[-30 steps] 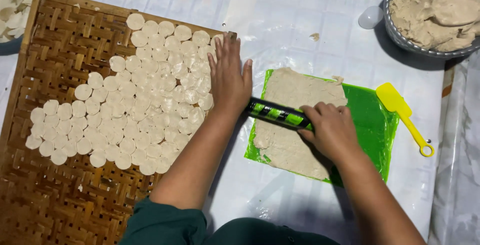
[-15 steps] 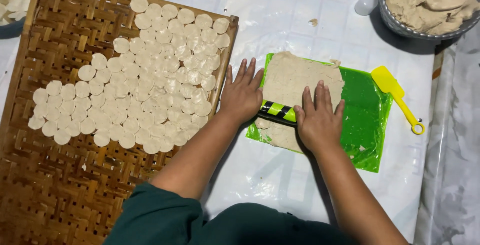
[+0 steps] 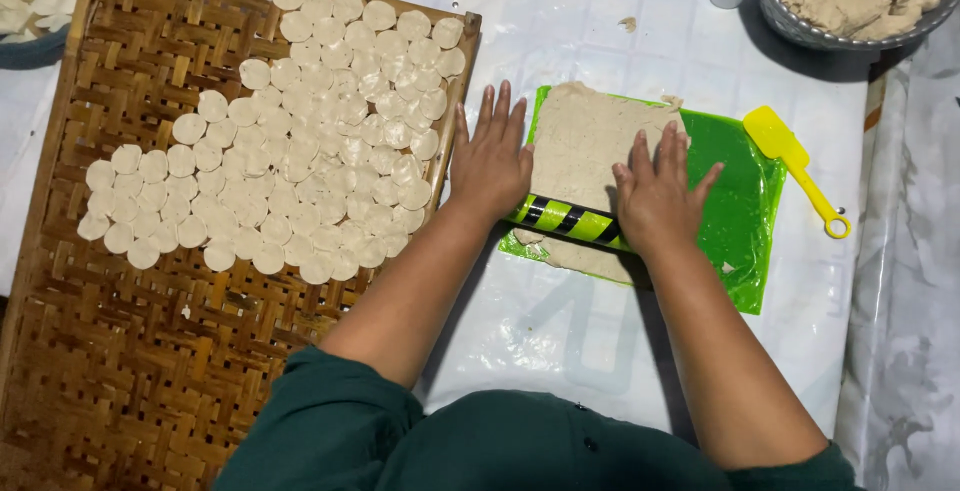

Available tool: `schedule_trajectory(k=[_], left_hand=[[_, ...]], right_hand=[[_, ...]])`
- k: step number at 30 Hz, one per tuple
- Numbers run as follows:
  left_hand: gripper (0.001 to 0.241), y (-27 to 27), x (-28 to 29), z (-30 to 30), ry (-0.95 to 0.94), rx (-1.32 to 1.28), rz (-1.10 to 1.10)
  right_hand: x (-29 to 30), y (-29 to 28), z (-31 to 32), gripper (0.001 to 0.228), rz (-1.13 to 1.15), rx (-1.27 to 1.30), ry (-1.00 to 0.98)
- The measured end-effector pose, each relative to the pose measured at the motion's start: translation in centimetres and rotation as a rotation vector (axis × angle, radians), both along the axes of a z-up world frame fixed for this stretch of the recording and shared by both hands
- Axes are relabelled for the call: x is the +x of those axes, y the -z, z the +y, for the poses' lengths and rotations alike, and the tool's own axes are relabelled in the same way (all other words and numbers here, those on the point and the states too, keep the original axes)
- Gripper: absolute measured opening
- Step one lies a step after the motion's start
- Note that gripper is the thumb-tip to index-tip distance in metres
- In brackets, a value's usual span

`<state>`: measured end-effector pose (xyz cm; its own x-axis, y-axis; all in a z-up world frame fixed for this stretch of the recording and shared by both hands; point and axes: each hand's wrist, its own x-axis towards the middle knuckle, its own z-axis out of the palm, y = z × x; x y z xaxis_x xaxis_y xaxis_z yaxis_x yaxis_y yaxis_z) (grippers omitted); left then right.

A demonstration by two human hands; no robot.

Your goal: Rolling out dough and cutting small circular pieces to place on a woven drying tray.

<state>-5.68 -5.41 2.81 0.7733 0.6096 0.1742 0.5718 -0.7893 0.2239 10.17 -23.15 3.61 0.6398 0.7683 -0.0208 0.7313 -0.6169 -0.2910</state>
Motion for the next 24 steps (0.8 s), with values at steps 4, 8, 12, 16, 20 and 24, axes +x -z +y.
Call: schedule_trajectory(k=[4, 8, 12, 16, 20, 24], left_hand=[[0.063, 1.5, -1.3, -1.4, 0.031, -0.081, 0.109], [0.06, 0.6, -3.9, -3.3, 0.042, -0.051, 0.147], [0.058, 0.8, -6.8, -5.5, 0.084, 0.025, 0.021], [0.064, -0.4, -10.1, -7.7, 0.126, -0.085, 0.049], [0.057, -0.2, -12.8, -8.7, 0.249, -0.154, 0.011], [0.053, -4.4, -11.5, -7.9, 0.252, -0.22, -0.096]], right_hand=[[-0.9, 1.5, -0.6, 0.056, 0.038, -0.123, -0.036], [-3.9, 1.3, -2.8, 0.054, -0.02, -0.065, -0.093], [-6.7, 0.9, -5.1, 0.057, -0.187, 0.025, -0.141], [-8.7, -0.1, -7.6, 0.063, -0.217, 0.129, -0.18], [-9.6, -1.3, -9.6, 0.069, -0.099, 0.128, -0.288], [-8.3, -3.0, -9.6, 0.067, 0.069, 0.105, -0.331]])
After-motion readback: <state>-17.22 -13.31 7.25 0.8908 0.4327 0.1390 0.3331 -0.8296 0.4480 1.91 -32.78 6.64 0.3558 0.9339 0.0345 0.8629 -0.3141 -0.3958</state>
